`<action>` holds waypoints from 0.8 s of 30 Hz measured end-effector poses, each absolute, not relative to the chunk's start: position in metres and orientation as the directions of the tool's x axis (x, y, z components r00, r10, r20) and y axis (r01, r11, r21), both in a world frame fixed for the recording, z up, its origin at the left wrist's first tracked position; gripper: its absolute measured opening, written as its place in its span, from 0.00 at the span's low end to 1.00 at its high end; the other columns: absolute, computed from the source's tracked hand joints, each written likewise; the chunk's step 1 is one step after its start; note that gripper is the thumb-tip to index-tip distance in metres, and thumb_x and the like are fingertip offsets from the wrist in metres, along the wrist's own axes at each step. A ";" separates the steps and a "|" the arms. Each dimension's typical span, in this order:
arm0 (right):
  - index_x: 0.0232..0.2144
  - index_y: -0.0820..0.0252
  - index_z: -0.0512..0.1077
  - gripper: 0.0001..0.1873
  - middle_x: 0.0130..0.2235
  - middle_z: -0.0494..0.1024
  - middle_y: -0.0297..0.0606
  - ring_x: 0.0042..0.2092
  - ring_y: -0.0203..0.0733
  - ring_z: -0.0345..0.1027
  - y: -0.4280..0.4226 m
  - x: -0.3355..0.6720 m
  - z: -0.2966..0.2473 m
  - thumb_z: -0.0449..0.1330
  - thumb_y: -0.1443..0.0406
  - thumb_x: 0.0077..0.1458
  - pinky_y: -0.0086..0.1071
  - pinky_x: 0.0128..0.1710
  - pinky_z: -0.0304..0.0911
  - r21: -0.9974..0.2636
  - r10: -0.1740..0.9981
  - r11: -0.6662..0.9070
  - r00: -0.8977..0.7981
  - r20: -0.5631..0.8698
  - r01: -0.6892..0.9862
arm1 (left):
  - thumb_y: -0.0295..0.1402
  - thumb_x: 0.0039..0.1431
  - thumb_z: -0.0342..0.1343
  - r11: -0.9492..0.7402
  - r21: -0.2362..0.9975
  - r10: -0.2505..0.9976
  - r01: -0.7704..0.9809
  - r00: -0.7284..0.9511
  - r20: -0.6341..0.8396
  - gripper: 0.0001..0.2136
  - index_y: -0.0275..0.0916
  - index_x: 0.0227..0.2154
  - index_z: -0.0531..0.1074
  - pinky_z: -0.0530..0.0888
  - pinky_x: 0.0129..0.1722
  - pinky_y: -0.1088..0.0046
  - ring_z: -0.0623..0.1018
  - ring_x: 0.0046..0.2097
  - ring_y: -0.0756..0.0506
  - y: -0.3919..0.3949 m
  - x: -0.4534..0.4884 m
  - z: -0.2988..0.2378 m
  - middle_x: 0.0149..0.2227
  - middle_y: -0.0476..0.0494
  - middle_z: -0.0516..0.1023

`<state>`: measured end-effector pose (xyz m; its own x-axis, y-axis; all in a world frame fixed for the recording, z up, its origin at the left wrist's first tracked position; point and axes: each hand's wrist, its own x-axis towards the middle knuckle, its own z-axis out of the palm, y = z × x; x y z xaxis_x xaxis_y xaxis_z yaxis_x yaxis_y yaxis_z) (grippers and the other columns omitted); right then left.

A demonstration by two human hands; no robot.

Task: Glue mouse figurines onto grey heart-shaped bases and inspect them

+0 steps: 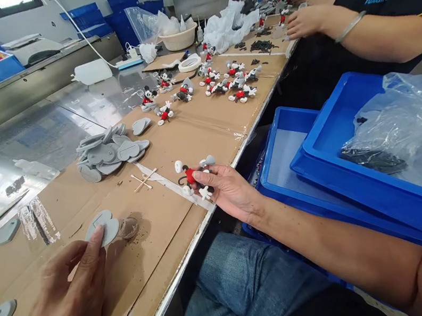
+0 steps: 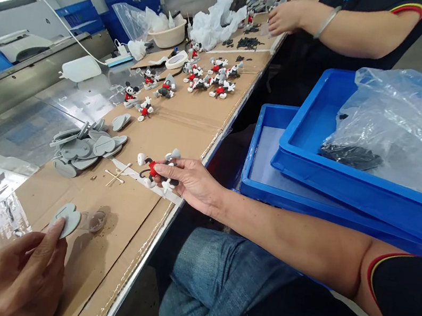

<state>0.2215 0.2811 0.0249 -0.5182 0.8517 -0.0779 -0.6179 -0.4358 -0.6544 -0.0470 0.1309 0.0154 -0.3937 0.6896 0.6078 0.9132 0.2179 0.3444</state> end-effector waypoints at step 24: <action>0.32 0.66 0.79 0.13 0.33 0.79 0.38 0.32 0.32 0.71 0.281 0.221 0.025 0.75 0.65 0.44 0.25 0.35 0.69 -0.651 0.845 -0.448 -0.529 -0.084 -0.613 | 0.35 0.49 0.66 0.203 0.658 0.604 0.725 -0.622 0.498 0.11 0.42 0.38 0.80 0.73 0.54 0.55 0.75 0.51 0.35 0.126 -0.035 0.045 0.37 0.41 0.77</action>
